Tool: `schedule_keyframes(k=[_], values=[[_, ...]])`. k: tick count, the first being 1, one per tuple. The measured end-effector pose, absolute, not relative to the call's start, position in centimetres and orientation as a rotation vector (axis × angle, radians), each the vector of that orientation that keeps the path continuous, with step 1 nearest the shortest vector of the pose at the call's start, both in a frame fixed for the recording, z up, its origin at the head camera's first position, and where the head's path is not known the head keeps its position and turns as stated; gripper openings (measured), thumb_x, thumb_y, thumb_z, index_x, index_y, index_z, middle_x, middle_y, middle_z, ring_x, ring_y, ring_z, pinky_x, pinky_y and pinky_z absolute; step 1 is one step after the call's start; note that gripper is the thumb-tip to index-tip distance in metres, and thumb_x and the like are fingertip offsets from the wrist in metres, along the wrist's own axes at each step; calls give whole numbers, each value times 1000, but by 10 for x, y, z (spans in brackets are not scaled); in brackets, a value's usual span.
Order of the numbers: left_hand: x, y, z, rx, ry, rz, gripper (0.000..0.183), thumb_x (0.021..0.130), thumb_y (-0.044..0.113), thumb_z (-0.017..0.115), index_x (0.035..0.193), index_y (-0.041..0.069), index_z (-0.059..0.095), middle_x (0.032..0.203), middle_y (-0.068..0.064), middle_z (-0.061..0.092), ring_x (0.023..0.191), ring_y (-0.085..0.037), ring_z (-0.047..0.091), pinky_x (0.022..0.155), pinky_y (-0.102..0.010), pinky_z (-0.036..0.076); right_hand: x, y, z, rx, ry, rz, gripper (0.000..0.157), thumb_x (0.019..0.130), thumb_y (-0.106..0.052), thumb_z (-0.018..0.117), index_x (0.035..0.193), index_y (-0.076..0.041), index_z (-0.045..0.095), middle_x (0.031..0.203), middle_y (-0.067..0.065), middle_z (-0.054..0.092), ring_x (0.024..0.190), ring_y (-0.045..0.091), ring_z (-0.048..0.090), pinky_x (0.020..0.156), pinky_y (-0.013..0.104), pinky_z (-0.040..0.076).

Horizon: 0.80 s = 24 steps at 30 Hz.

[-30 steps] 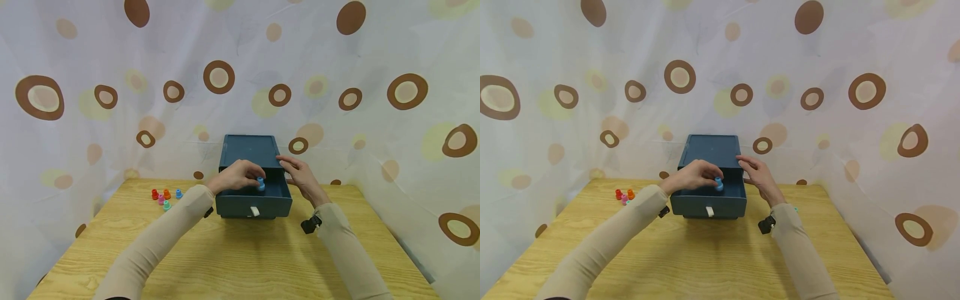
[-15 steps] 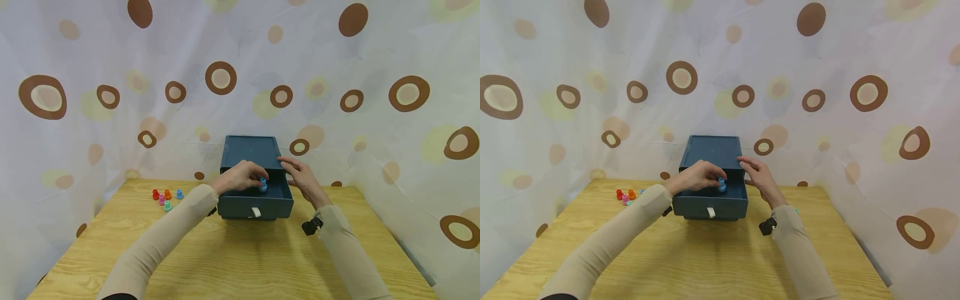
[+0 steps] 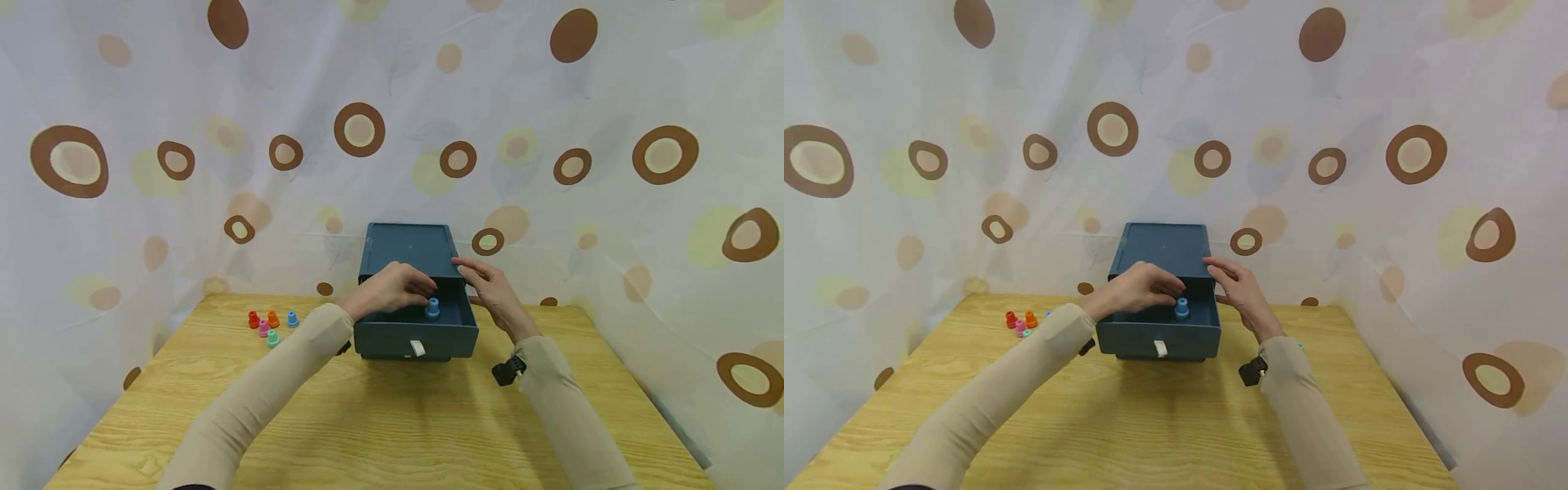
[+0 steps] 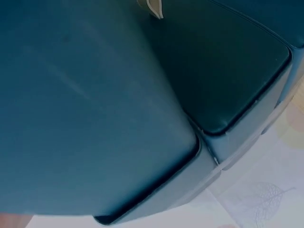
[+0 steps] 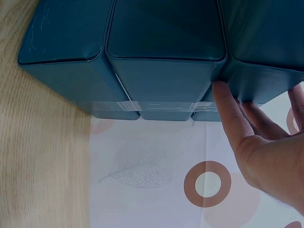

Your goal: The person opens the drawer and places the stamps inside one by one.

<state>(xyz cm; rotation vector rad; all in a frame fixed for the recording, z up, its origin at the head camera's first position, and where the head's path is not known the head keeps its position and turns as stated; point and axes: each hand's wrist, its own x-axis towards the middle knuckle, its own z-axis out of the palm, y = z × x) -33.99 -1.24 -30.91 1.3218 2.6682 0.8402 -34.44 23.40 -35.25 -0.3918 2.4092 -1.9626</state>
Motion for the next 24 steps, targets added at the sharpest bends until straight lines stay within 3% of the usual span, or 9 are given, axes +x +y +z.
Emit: schedule_keyframes(k=[17,24], values=[[-330,-46,-299,1428,2749,1106,18,94,20,68,106,8,75,98,-1,75,80,-6,68,74,-20,55,-347,231,-352,-381,2427,-1947,55,101,-44,51,148,-15,45,161,9,28,148,36,24,111,63,30],[-326,-62,-307,1390,2724,1385,18,95,21,67,96,6,77,84,-12,73,70,-27,67,63,-26,52,-345,230,-354,-397,2422,-1943,55,102,-42,50,148,-13,44,160,10,28,148,37,23,111,64,28]])
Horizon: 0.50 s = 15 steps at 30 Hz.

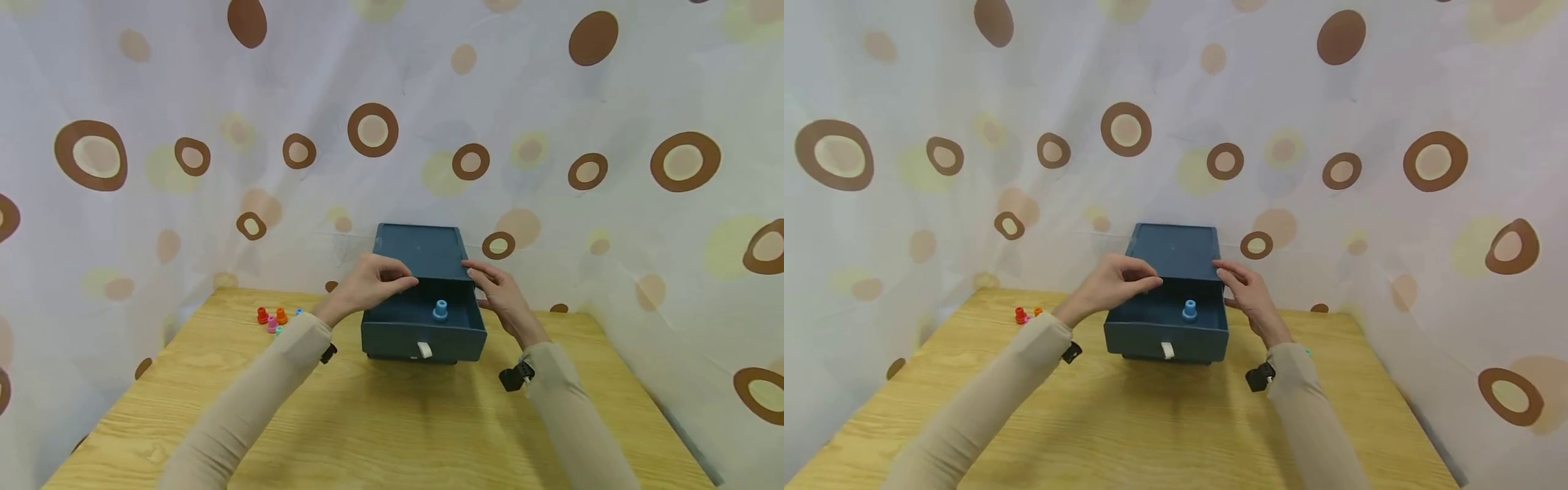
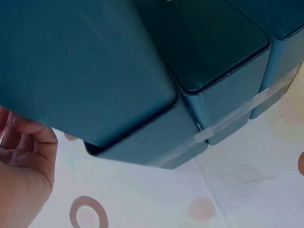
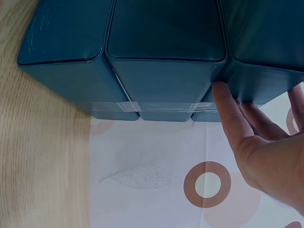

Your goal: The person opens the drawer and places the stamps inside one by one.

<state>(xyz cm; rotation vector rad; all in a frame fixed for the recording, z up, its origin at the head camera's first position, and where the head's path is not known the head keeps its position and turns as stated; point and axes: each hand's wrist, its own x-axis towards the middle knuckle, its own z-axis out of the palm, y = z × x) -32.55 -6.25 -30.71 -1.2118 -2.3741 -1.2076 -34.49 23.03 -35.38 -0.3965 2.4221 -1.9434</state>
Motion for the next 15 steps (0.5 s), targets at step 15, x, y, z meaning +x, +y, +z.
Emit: schedule_keyframes(k=[15], values=[[-317,-92,-322,-1074,-2236,-1350,22,95,20,67,87,1,76,68,-18,65,58,-26,60,56,-29,48,-346,232,-354,-377,2428,-1939,54,102,-42,50,148,-15,45,160,10,29,148,35,24,112,64,28]])
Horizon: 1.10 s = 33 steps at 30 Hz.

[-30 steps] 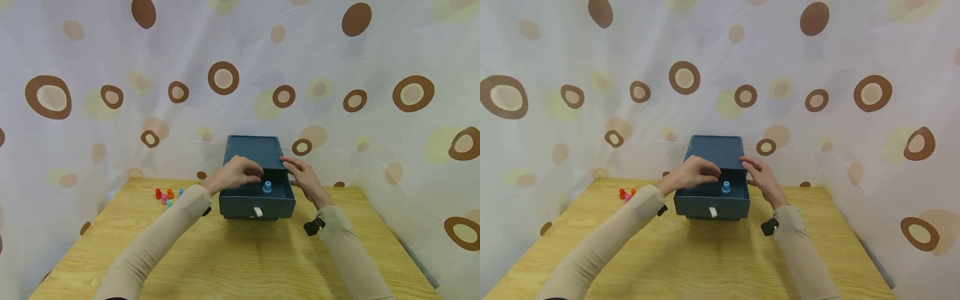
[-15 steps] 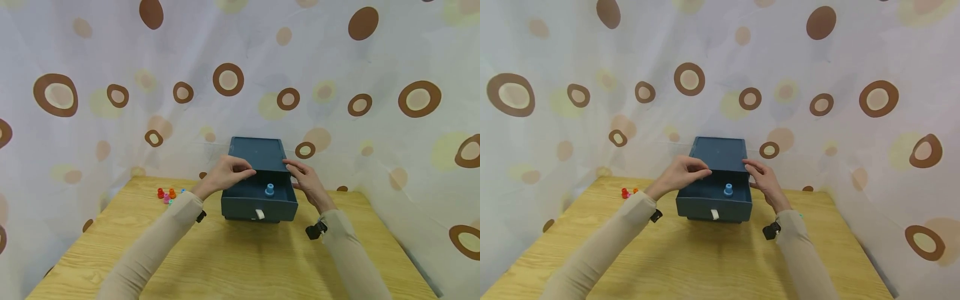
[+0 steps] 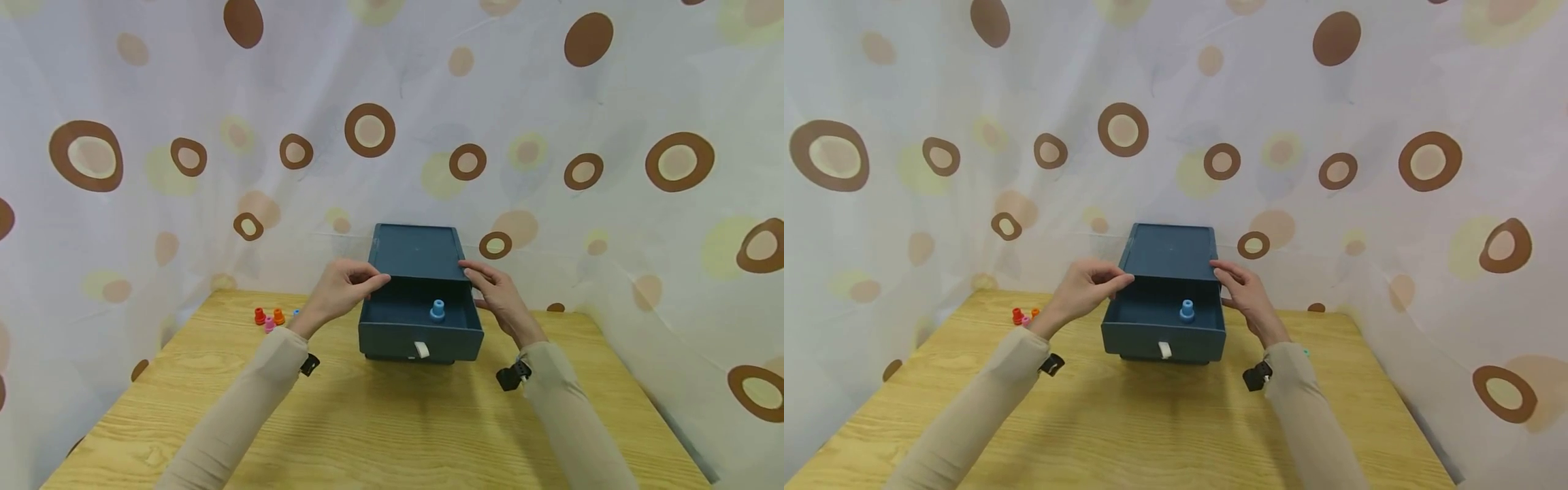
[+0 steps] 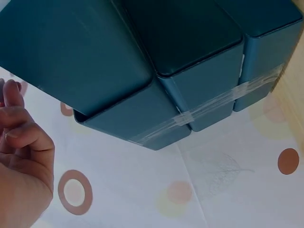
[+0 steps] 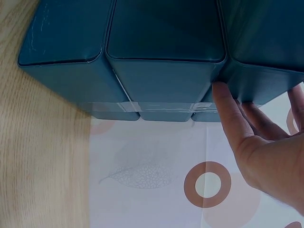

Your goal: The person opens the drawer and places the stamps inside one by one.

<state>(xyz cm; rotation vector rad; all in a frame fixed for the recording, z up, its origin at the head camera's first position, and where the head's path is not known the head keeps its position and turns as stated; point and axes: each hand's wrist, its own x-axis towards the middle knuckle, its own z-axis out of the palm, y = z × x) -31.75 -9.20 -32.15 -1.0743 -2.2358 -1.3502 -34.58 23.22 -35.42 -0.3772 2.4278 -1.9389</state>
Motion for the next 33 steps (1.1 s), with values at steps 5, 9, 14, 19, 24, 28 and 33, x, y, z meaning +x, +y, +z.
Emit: schedule_keyframes(k=[5,9,14,19,24,28,33], values=[[-314,-102,-329,-1019,-2217,-1401,23,95,19,67,83,0,74,67,-16,65,54,-17,55,52,-28,44,-345,232,-353,-387,2431,-1937,55,101,-43,51,148,-15,45,159,11,30,148,35,24,111,64,30],[-313,-108,-333,-968,-2239,-1436,24,94,21,67,82,1,73,67,-14,65,51,-16,51,49,-26,42,-346,233,-353,-391,2427,-1943,55,102,-42,51,148,-13,45,159,11,30,148,35,25,111,63,31],[-309,-112,-334,-897,-2276,-1453,22,94,17,67,84,-1,74,67,-14,64,51,-15,51,48,-25,44,-346,233,-354,-399,2427,-1943,54,102,-42,51,148,-14,45,160,11,29,148,36,24,111,64,30],[-294,-115,-326,-875,-2286,-1474,18,94,11,66,84,-2,73,67,-19,63,52,-18,51,48,-24,43,-346,233,-354,-408,2427,-1941,54,102,-42,51,148,-14,45,160,10,29,148,37,24,111,65,30],[-286,-121,-325,-859,-2285,-1487,14,93,9,67,82,3,73,65,-13,63,52,-26,53,47,-25,45,-346,233,-354,-405,2431,-1938,54,102,-41,50,148,-13,45,160,10,29,148,37,23,110,65,29],[-287,-127,-332,-838,-2280,-1495,15,93,9,67,80,4,73,63,-8,62,54,-38,53,46,-26,45,-346,233,-353,-400,2431,-1936,54,102,-41,50,148,-14,45,160,9,29,148,37,23,111,65,29],[-288,-135,-339,-792,-2295,-1497,16,94,12,67,80,5,73,63,-6,62,54,-39,52,46,-25,44,-345,231,-352,-387,2425,-1934,53,102,-41,51,148,-15,45,161,7,27,148,36,23,111,64,29]])
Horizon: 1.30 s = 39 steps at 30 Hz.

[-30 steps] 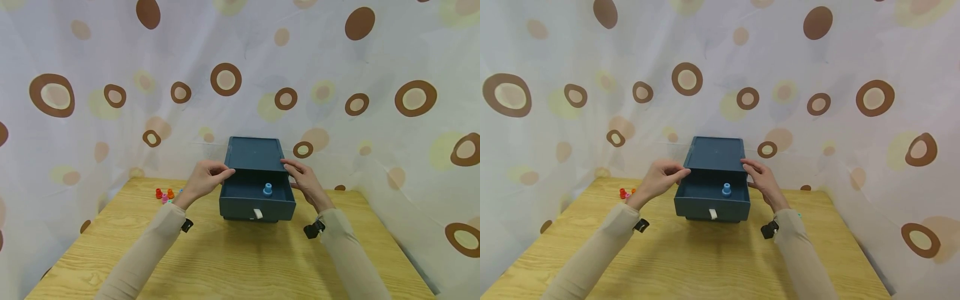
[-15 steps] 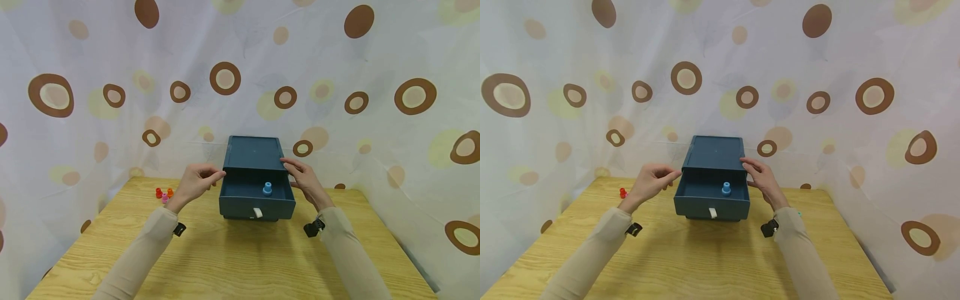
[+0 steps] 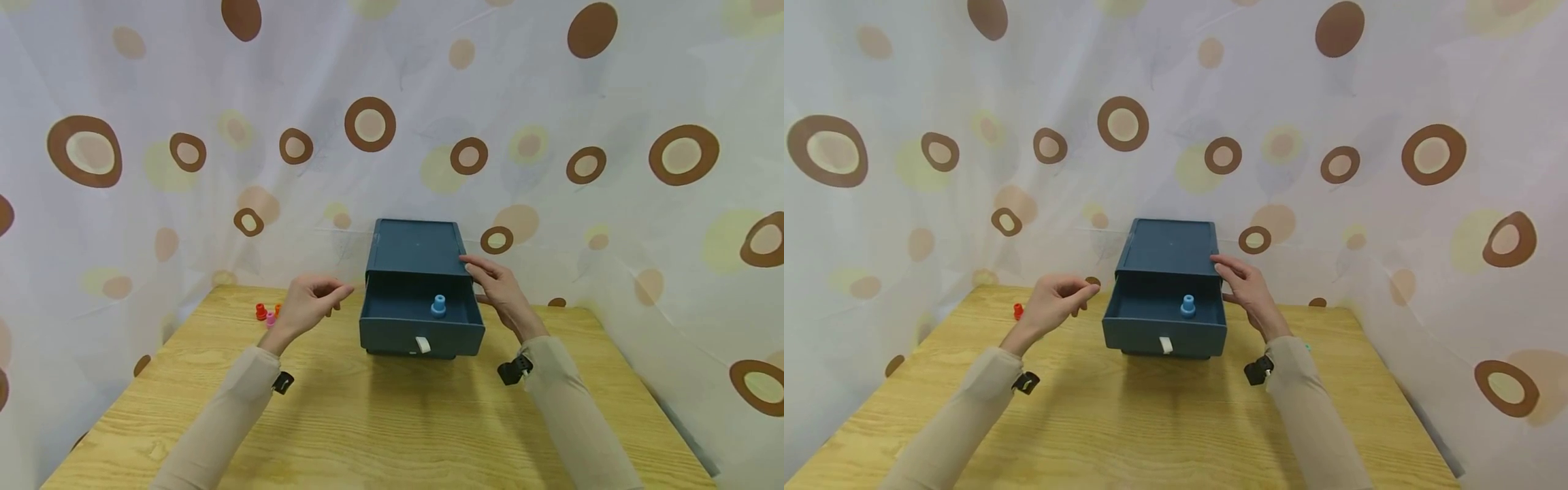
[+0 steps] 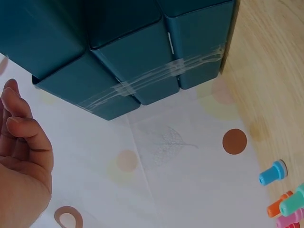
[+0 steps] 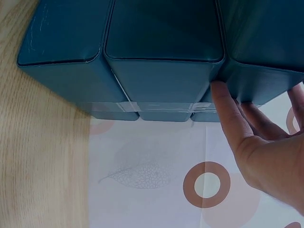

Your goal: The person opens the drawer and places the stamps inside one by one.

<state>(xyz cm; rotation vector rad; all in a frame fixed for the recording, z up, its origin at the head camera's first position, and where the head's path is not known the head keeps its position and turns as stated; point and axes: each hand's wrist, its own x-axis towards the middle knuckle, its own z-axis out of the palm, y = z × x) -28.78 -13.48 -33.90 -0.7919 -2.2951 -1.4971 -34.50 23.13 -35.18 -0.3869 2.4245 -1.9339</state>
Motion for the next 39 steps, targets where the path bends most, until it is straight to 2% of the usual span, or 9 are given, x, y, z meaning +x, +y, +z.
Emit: schedule_keyframes(k=[9,15,18,28,34,37,39], values=[[-286,-145,-343,-719,-2284,-1524,16,94,11,67,82,2,73,62,-4,62,54,-35,53,48,-25,46,-346,232,-349,-386,2412,-1939,54,102,-41,51,149,-14,44,162,7,26,149,35,21,112,64,28],[-294,-156,-357,-688,-2275,-1562,17,95,12,66,84,2,73,66,-21,62,52,-29,54,51,-28,50,-346,231,-349,-365,2406,-1941,54,101,-42,52,148,-16,45,161,7,26,149,35,21,112,64,28],[-306,-165,-373,-660,-2253,-1603,16,95,15,66,87,3,74,71,-26,63,53,-29,55,54,-30,52,-345,231,-349,-365,2403,-1945,54,101,-42,51,149,-16,44,161,8,26,149,35,20,112,64,27],[-317,-186,-403,-526,-2293,-1617,25,93,33,69,87,10,75,69,-13,66,55,-28,58,55,-35,51,-344,232,-350,-361,2391,-1951,54,101,-41,51,149,-15,44,161,7,27,149,35,21,112,64,27],[-317,-200,-408,-473,-2433,-1667,30,93,39,67,98,10,75,78,-11,69,66,-37,60,52,-34,47,-343,231,-350,-376,2392,-1953,53,102,-40,51,149,-15,44,161,7,27,149,36,21,111,65,27],[-319,-208,-410,-446,-2504,-1687,32,93,40,66,104,10,74,86,-15,70,69,-31,63,55,-30,49,-343,230,-350,-376,2394,-1951,53,102,-40,51,149,-15,44,161,7,27,149,36,21,111,65,27],[-321,-213,-412,-443,-2534,-1685,34,94,40,65,107,9,73,92,-18,70,71,-25,65,58,-31,52,-344,230,-351,-376,2398,-1950,54,102,-41,51,149,-15,44,161,8,27,149,35,21,112,65,27]])
